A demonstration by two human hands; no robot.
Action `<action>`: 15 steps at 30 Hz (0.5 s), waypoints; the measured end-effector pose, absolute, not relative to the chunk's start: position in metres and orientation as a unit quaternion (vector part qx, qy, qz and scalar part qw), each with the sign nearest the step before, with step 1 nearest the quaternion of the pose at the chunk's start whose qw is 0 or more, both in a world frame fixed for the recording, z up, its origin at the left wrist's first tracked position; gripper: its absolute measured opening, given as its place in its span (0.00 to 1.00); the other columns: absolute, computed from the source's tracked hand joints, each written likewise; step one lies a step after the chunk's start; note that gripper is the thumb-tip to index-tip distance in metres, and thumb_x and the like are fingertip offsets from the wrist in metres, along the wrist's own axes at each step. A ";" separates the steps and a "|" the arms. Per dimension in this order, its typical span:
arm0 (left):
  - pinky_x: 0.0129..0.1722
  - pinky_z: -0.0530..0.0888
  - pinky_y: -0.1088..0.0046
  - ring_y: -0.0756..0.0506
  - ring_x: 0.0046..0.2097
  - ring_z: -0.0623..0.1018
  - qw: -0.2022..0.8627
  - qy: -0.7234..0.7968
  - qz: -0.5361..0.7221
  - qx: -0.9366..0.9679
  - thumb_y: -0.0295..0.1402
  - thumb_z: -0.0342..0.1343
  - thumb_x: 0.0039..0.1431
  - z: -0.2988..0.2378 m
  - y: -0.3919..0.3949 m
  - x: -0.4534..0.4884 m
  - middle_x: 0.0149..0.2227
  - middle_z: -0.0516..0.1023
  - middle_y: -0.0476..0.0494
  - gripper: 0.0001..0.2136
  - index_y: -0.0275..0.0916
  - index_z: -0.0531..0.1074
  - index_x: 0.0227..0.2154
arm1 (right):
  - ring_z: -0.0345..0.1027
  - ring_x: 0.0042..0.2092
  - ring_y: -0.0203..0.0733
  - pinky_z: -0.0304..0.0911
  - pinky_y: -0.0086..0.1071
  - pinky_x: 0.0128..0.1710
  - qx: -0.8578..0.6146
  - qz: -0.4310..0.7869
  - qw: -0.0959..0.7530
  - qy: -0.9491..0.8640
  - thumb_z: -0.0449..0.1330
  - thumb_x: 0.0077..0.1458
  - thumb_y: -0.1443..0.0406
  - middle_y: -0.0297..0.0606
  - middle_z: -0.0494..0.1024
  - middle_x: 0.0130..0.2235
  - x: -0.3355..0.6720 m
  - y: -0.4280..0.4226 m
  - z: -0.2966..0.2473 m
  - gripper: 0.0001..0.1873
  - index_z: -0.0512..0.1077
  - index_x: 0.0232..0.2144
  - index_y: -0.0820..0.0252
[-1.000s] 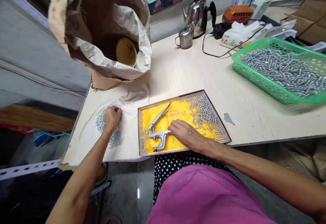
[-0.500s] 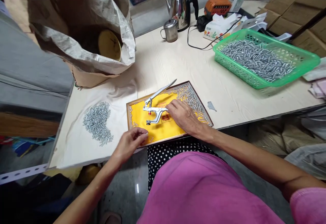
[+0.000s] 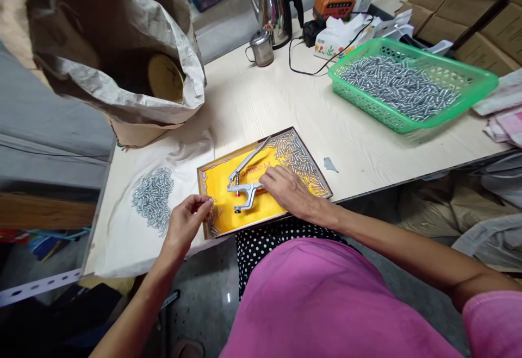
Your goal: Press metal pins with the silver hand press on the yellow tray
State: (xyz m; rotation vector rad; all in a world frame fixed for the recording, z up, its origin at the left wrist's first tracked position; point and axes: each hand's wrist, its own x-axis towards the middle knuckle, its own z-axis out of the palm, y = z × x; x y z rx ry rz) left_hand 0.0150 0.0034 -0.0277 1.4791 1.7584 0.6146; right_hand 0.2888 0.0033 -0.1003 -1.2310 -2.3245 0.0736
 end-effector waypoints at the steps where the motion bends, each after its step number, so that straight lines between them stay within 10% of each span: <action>1: 0.30 0.71 0.73 0.47 0.28 0.75 0.419 0.682 0.240 0.550 0.44 0.61 0.49 -0.031 0.003 0.018 0.27 0.77 0.46 0.14 0.37 0.73 0.30 | 0.61 0.39 0.43 0.54 0.36 0.40 -0.440 0.037 0.237 -0.865 0.48 0.70 0.67 0.40 0.73 0.36 0.287 0.002 -0.102 0.12 0.71 0.37 0.61; 15: 0.20 0.62 0.79 0.54 0.20 0.67 0.577 0.682 0.196 0.405 0.49 0.69 0.37 -0.057 -0.011 0.051 0.18 0.71 0.51 0.22 0.34 0.74 0.26 | 0.60 0.41 0.45 0.52 0.37 0.40 -0.445 0.097 0.151 -0.877 0.53 0.66 0.70 0.40 0.73 0.39 0.276 -0.003 -0.098 0.07 0.72 0.39 0.60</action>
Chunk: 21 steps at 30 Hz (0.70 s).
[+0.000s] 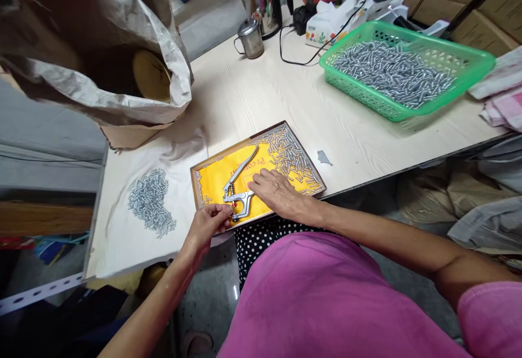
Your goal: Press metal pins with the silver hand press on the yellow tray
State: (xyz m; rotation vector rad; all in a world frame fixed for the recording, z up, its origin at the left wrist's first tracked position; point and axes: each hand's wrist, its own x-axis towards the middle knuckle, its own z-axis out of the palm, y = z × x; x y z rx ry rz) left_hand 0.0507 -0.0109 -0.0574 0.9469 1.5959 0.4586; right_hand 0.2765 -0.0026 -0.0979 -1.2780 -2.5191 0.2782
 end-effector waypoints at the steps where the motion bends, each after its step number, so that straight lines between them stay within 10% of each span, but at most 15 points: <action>1: 0.20 0.62 0.79 0.54 0.20 0.67 0.575 0.683 0.194 0.406 0.49 0.69 0.36 -0.058 -0.011 0.051 0.17 0.71 0.51 0.22 0.34 0.74 0.25 | 0.60 0.41 0.45 0.52 0.37 0.39 -0.447 0.102 0.148 -0.877 0.53 0.66 0.70 0.40 0.73 0.39 0.276 -0.003 -0.096 0.07 0.72 0.39 0.60; 21: 0.19 0.55 0.77 0.54 0.17 0.60 0.533 0.656 0.014 0.534 0.44 0.61 0.44 -0.058 0.013 0.043 0.12 0.64 0.51 0.18 0.39 0.66 0.10 | 0.61 0.46 0.48 0.54 0.39 0.43 -0.465 0.094 0.141 -0.869 0.53 0.60 0.76 0.42 0.74 0.43 0.266 -0.009 -0.094 0.12 0.71 0.42 0.59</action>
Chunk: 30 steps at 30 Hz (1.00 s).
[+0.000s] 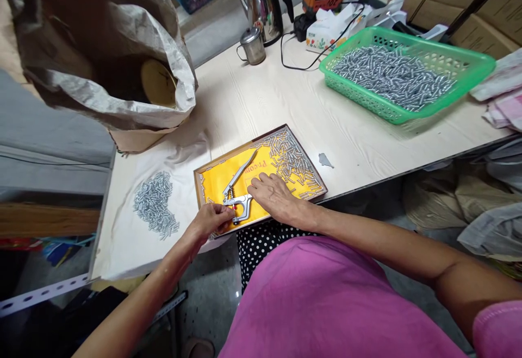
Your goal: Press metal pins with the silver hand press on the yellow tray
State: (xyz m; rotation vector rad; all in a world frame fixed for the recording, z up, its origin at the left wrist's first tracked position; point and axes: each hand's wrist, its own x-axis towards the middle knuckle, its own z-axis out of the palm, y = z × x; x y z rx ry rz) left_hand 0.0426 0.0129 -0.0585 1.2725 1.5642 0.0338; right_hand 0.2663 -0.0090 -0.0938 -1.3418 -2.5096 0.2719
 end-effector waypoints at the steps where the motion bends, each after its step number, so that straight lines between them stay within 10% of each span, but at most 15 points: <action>1: 0.19 0.55 0.76 0.54 0.17 0.60 0.537 0.657 0.015 0.529 0.45 0.61 0.44 -0.058 0.012 0.043 0.12 0.64 0.51 0.18 0.39 0.65 0.11 | 0.61 0.46 0.47 0.55 0.40 0.43 -0.463 0.096 0.138 -0.870 0.53 0.61 0.75 0.42 0.74 0.43 0.266 -0.008 -0.094 0.12 0.71 0.42 0.59; 6: 0.20 0.54 0.76 0.55 0.17 0.60 0.546 0.667 0.035 0.506 0.48 0.61 0.41 -0.059 0.006 0.044 0.13 0.64 0.52 0.18 0.39 0.66 0.13 | 0.64 0.50 0.50 0.61 0.42 0.46 -0.439 0.110 0.126 -0.883 0.61 0.62 0.64 0.45 0.74 0.49 0.274 0.009 -0.091 0.06 0.73 0.41 0.59; 13: 0.20 0.54 0.76 0.54 0.18 0.60 0.538 0.693 0.059 0.477 0.47 0.65 0.39 -0.059 0.002 0.047 0.14 0.65 0.53 0.17 0.37 0.72 0.17 | 0.51 0.65 0.65 0.57 0.55 0.58 -0.367 0.091 0.113 -0.919 0.70 0.47 0.47 0.55 0.61 0.65 0.291 0.059 -0.100 0.47 0.62 0.63 0.61; 25: 0.22 0.57 0.75 0.53 0.19 0.61 0.515 0.702 0.041 0.490 0.43 0.64 0.46 -0.056 0.000 0.047 0.14 0.65 0.52 0.17 0.38 0.68 0.15 | 0.62 0.48 0.54 0.56 0.44 0.46 -0.380 0.073 0.065 -0.920 0.68 0.49 0.46 0.49 0.74 0.47 0.282 0.062 -0.084 0.34 0.71 0.48 0.66; 30: 0.37 0.72 0.67 0.42 0.37 0.77 0.286 0.652 0.138 0.688 0.40 0.61 0.56 -0.054 -0.011 0.053 0.33 0.77 0.41 0.10 0.37 0.77 0.30 | 0.63 0.47 0.51 0.56 0.42 0.47 -0.387 0.078 0.058 -0.917 0.69 0.53 0.53 0.47 0.74 0.46 0.281 0.048 -0.081 0.24 0.72 0.44 0.66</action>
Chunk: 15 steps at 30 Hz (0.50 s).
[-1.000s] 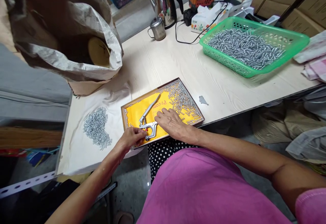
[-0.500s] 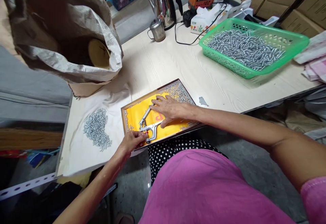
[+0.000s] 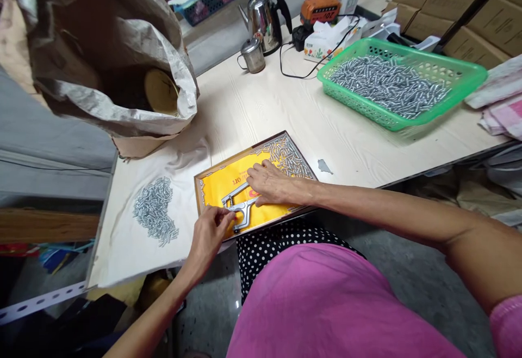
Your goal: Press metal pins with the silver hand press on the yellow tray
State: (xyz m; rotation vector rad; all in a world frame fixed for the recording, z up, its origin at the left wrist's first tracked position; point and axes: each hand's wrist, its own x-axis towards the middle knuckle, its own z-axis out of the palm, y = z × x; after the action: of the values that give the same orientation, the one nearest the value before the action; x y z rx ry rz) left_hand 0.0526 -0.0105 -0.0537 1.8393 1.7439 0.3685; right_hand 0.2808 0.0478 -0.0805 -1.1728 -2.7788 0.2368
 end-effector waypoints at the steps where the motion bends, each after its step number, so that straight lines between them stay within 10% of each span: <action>1: 0.43 0.73 0.64 0.40 0.43 0.77 0.234 0.623 0.150 0.731 0.39 0.61 0.57 -0.055 -0.010 0.057 0.39 0.78 0.39 0.10 0.38 0.77 0.37 | 0.63 0.47 0.51 0.56 0.41 0.47 -0.388 0.074 0.059 -0.917 0.69 0.54 0.54 0.48 0.75 0.46 0.280 0.045 -0.080 0.24 0.72 0.44 0.67; 5: 0.57 0.69 0.53 0.33 0.56 0.70 0.128 0.528 0.094 0.834 0.38 0.65 0.56 -0.065 0.005 0.078 0.57 0.70 0.30 0.26 0.36 0.68 0.56 | 0.64 0.47 0.51 0.58 0.41 0.45 -0.393 0.065 0.069 -0.915 0.66 0.57 0.54 0.50 0.75 0.46 0.275 0.040 -0.078 0.24 0.72 0.46 0.69; 11: 0.54 0.71 0.54 0.35 0.53 0.70 0.112 0.475 -0.011 0.873 0.37 0.62 0.59 -0.073 0.027 0.085 0.55 0.71 0.33 0.32 0.34 0.58 0.62 | 0.64 0.49 0.52 0.62 0.42 0.48 -0.399 0.090 0.049 -0.911 0.68 0.53 0.54 0.51 0.74 0.49 0.282 0.038 -0.073 0.32 0.68 0.53 0.70; 15: 0.52 0.72 0.56 0.36 0.52 0.70 0.089 0.480 -0.057 0.871 0.35 0.59 0.62 -0.064 0.020 0.089 0.52 0.72 0.34 0.26 0.34 0.61 0.61 | 0.65 0.47 0.51 0.61 0.42 0.46 -0.418 0.084 0.029 -0.904 0.60 0.62 0.65 0.50 0.75 0.44 0.282 0.030 -0.074 0.14 0.71 0.47 0.70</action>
State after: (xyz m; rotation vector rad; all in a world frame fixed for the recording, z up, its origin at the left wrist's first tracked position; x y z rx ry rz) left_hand 0.0885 0.0199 -0.0636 2.5912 1.4293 -0.1684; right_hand 0.2816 0.0302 -0.0740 -1.2893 -2.7884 0.2584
